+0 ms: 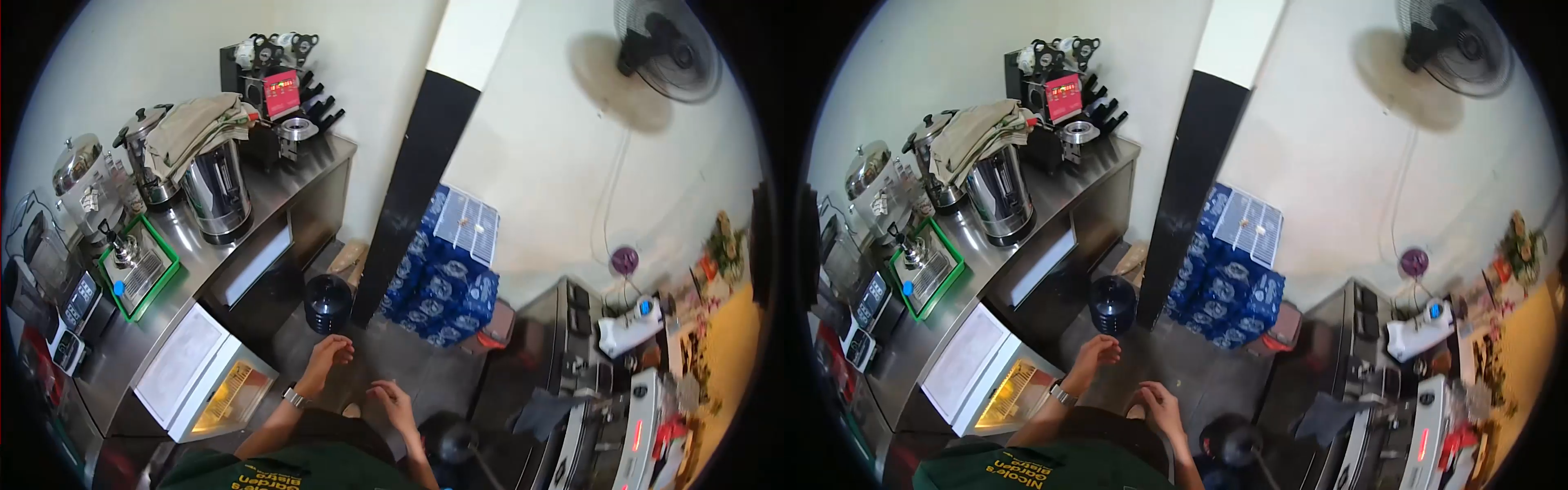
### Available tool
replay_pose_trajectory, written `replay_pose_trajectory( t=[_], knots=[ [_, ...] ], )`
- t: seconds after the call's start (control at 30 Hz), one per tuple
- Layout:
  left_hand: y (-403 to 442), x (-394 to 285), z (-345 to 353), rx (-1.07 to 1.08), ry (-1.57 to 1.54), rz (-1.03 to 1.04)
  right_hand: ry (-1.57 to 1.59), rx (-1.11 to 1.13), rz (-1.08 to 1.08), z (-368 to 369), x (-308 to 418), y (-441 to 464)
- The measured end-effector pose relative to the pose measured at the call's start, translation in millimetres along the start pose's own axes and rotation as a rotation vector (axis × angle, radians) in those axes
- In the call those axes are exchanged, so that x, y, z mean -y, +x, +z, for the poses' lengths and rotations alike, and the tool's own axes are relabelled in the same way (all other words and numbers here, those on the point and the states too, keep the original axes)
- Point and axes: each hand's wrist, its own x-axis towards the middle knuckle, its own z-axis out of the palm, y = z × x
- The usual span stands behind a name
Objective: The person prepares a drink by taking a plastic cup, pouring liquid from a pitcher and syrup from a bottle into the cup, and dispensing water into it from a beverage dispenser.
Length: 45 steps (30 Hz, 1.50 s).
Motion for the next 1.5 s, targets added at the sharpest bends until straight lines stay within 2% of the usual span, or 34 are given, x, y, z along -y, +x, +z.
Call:
replay_pose_trajectory(
  t=[0.17,0.27,0.37,0.47,0.5,0.6,0.67,0.7,0.73,0.87,0.9,1.0,1.07,1.1,1.17,1.27,1.3,1.4,1.5],
  knots=[
    [81.3,-38.7,-4.8,-0.126,0.048,0.186,-0.110,-0.016,-0.170,-34.1,79.6,120.8],
    [138.2,-65.6,-36.1,-0.244,0.189,0.292,-0.201,-0.064,-0.459,-33.3,134.7,182.7],
    [208.8,-117.7,-63.6,-0.263,0.205,0.432,-0.278,-0.166,-0.791,-17.8,191.9,244.7],
    [306.9,-188.3,-84.8,-0.290,0.347,0.546,-0.589,-0.332,-1.098,-4.7,230.2,321.0],
    [349.9,-210.0,-94.5,-0.239,0.323,0.621,-0.693,-0.427,-1.132,-1.1,234.4,347.3],
    [459.4,-291.8,-98.1,-0.340,0.509,0.730,-0.988,-0.726,-1.244,1.9,240.6,424.3],
    [518.7,-343.5,-97.8,-0.383,0.600,0.787,-0.960,-0.934,-1.243,7.3,260.0,473.5],
    [552.5,-365.5,-102.3,-0.387,0.644,0.849,-1.031,-1.040,-1.059,3.0,257.2,491.3],
    [586.1,-382.8,-107.0,-0.390,0.688,0.903,-1.324,-1.242,-1.108,4.5,257.5,511.6],
    [712.7,-425.3,-125.4,-0.598,0.902,1.055,-1.470,-1.271,-0.993,8.0,252.5,518.1],
    [739.8,-433.0,-128.5,-0.644,0.947,1.065,-1.572,-1.253,-0.902,13.5,258.4,512.4],
    [821.2,-447.9,-137.3,-0.685,1.038,1.072,-1.517,-1.422,-0.897,4.8,234.9,519.8],
    [876.0,-450.6,-149.5,-0.715,1.137,1.128,-2.000,-1.235,-0.935,9.5,261.2,522.7],
    [891.7,-451.6,-149.9,-0.781,1.232,1.073,-2.230,-1.115,-0.959,13.1,276.2,523.0],
    [918.2,-455.7,-151.3,-0.884,1.422,0.948,-2.186,-1.147,-0.961,12.3,275.2,529.5],
    [945.0,-452.9,-160.4,-0.914,1.581,0.729,-2.070,-1.220,-0.978,11.2,267.8,541.4],
    [952.1,-449.0,-164.3,-0.968,1.603,0.725,-2.055,-1.232,-0.984,10.6,265.2,545.0],
    [965.7,-450.9,-175.3,-0.957,1.689,0.601,-2.022,-1.252,-0.993,7.9,263.2,551.6],
    [959.1,-459.0,-173.3,-0.939,1.670,0.680,-1.995,-1.272,-1.003,6.8,261.6,554.0]
  ],
)
